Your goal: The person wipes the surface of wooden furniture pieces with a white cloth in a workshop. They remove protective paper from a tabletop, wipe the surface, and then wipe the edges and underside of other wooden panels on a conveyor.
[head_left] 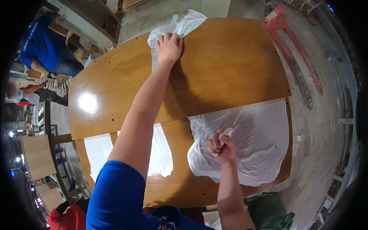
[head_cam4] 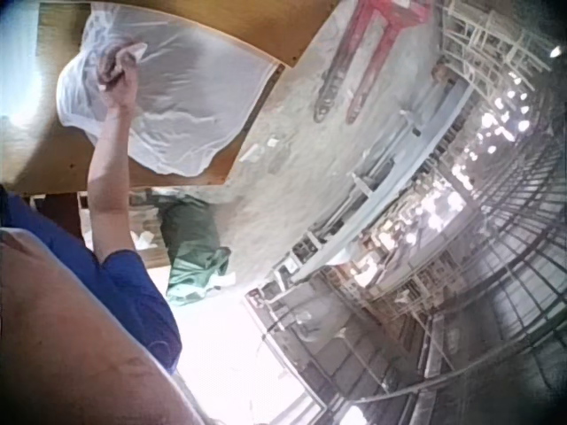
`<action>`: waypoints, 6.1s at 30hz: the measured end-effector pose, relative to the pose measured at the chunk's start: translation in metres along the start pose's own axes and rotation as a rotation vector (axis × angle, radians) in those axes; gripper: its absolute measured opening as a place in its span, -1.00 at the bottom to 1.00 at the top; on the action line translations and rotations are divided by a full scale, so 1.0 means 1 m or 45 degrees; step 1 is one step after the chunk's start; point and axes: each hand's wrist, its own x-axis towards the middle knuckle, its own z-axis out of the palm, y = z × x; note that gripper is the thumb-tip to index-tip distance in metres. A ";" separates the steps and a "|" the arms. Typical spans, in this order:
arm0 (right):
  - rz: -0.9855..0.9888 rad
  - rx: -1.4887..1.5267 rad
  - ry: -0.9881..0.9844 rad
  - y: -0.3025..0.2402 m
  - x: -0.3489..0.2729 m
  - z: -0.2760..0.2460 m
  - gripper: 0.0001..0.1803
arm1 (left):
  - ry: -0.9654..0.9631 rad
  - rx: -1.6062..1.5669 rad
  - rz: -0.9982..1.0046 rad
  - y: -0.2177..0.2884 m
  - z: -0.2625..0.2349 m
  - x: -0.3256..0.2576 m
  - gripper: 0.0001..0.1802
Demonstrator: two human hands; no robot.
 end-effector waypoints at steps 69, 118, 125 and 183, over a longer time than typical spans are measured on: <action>-0.198 -0.293 0.125 0.005 0.003 0.009 -0.69 | -0.064 0.652 -1.283 -0.515 -0.261 -0.332 -0.33; 0.014 -0.831 1.217 0.176 -0.364 0.062 -0.77 | -1.114 -2.050 -1.847 0.037 -0.289 -0.693 -0.34; 0.217 -0.718 0.958 0.266 -0.355 0.077 -0.75 | -0.140 -2.495 -1.511 0.037 -0.284 -0.672 -0.57; 1.238 -1.292 -0.461 0.667 -0.151 0.261 -0.68 | -0.620 -0.940 -2.002 -0.216 -0.449 -1.054 -0.46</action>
